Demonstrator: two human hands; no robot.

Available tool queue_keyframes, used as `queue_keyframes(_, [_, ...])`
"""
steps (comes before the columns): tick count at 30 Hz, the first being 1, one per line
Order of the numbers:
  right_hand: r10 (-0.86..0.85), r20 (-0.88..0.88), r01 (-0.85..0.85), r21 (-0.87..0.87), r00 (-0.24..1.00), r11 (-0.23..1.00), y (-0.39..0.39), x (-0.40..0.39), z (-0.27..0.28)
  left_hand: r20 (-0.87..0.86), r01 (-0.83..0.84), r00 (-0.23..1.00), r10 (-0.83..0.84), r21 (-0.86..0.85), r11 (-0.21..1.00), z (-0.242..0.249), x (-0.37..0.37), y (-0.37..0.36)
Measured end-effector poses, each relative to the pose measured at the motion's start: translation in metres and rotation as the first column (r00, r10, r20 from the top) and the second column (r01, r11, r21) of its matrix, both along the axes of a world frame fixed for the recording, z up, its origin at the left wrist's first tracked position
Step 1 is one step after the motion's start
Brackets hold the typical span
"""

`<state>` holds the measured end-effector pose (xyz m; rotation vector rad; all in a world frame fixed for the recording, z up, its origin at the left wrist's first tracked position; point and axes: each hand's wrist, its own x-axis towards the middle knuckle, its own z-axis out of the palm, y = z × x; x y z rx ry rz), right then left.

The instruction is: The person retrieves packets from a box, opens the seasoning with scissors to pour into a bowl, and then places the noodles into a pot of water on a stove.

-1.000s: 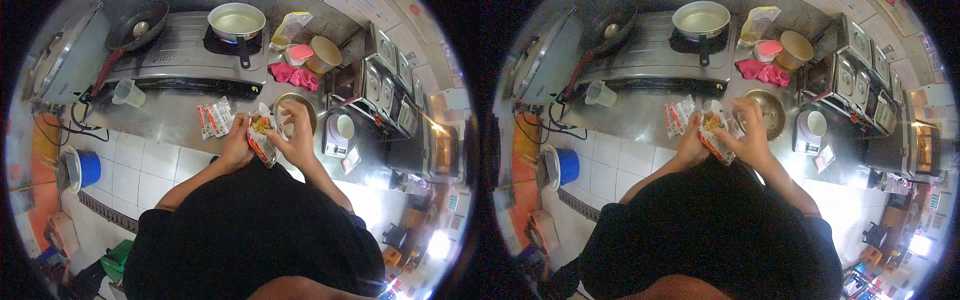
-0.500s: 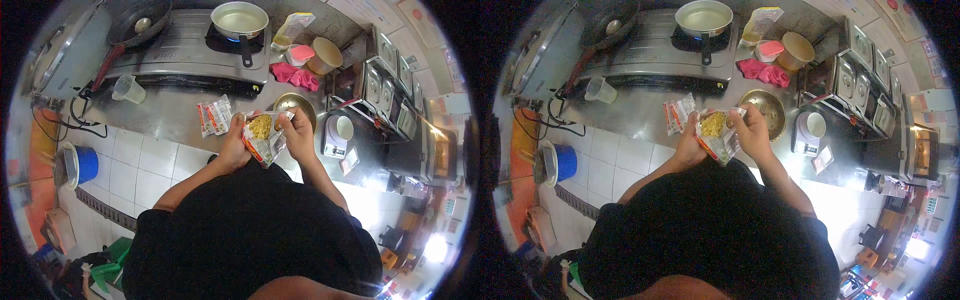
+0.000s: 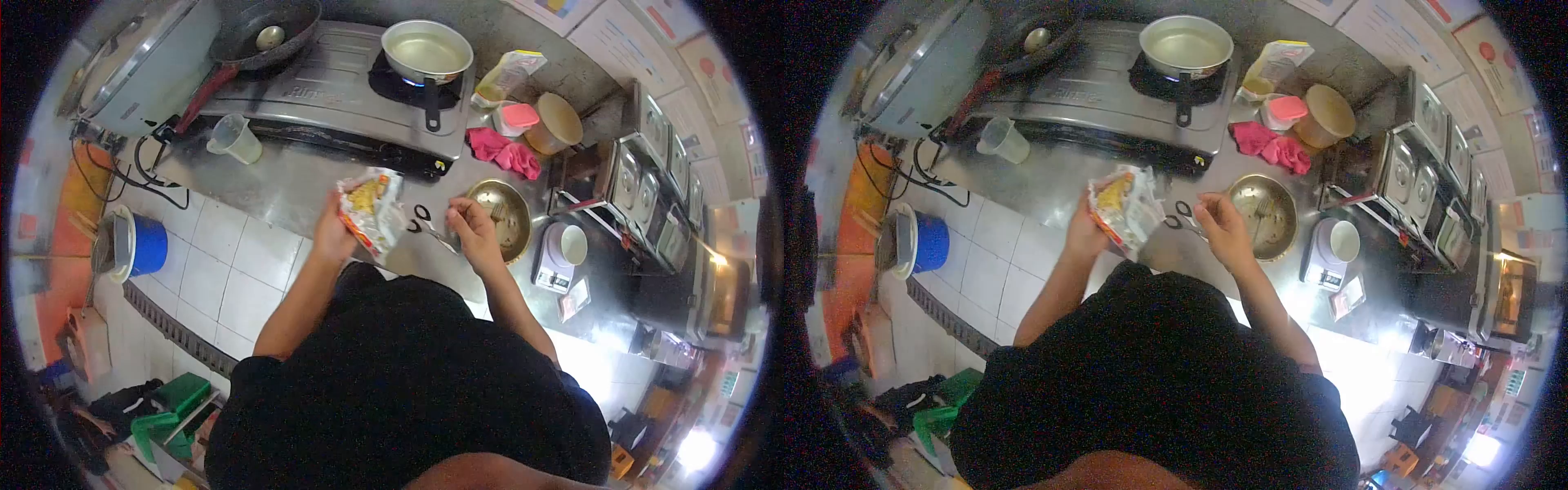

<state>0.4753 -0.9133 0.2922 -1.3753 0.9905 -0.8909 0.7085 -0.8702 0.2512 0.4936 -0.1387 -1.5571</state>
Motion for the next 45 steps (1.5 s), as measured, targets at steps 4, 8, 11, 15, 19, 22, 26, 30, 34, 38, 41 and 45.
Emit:
queue_keyframes(4, [0.076,-0.237,-0.070,0.031,0.969,0.997,-0.010,0.026,-0.026,0.053,0.122,0.990,-0.128,0.108,0.987,-0.017,0.092,-0.004])
queue_keyframes(8, [0.079,-0.391,-0.118,-0.076,0.917,0.990,-0.026,0.074,-0.052,0.303,0.154,0.913,-0.273,0.363,0.919,-0.063,0.162,-0.031])
queue_keyframes(11, [-0.016,-0.583,-0.167,-0.258,0.812,0.951,-0.034,0.102,-0.078,0.236,0.343,0.859,-0.455,0.394,0.853,-0.073,0.177,-0.057])
queue_keyframes(15, [-0.015,-0.746,-0.132,-0.138,0.665,0.982,-0.026,0.131,-0.072,0.514,0.340,0.691,-0.508,0.389,0.856,-0.062,0.178,-0.084])
queue_keyframes(19, [-0.110,-0.738,0.018,-0.132,0.666,0.991,-0.011,0.141,-0.065,0.802,0.228,0.434,-0.410,0.343,0.911,-0.067,0.186,-0.100])
queue_keyframes(22, [-0.267,-0.735,0.053,-0.301,0.624,0.952,-0.004,0.146,-0.051,0.751,0.198,0.525,-0.401,0.351,0.915,-0.073,0.190,-0.108])
queue_keyframes(26, [-0.342,-0.639,0.079,-0.403,0.689,0.912,0.000,0.165,-0.011,0.999,0.206,-0.054,0.005,0.007,0.979,-0.053,0.189,-0.096])
queue_keyframes(30, [-0.333,-0.459,0.078,-0.490,0.824,0.868,-0.003,0.188,-0.002,0.920,0.396,-0.187,0.345,-0.250,0.884,-0.002,0.171,-0.073])
queue_keyframes(34, [-0.334,-0.339,0.094,-0.564,0.880,0.821,-0.005,0.208,0.001,0.887,0.419,0.457,-0.072,-0.143,0.897,0.025,0.149,-0.056])
queue_keyframes(38, [-0.374,-0.507,0.013,-0.581,0.777,0.814,-0.003,0.217,0.010,0.941,0.436,0.317,-0.116,-0.036,0.899,0.029,0.160,-0.062])
queue_keyframes(41, [-0.398,-0.553,-0.038,-0.617,0.732,0.786,0.002,0.220,0.011,0.792,0.481,0.455,-0.406,0.165,0.861,0.035,0.169,-0.061])
queue_keyframes(45, [-0.361,-0.581,-0.068,-0.587,0.730,0.807,0.003,0.224,0.028,0.714,0.455,0.545,-0.439,0.189,0.870,0.034,0.171,-0.060])
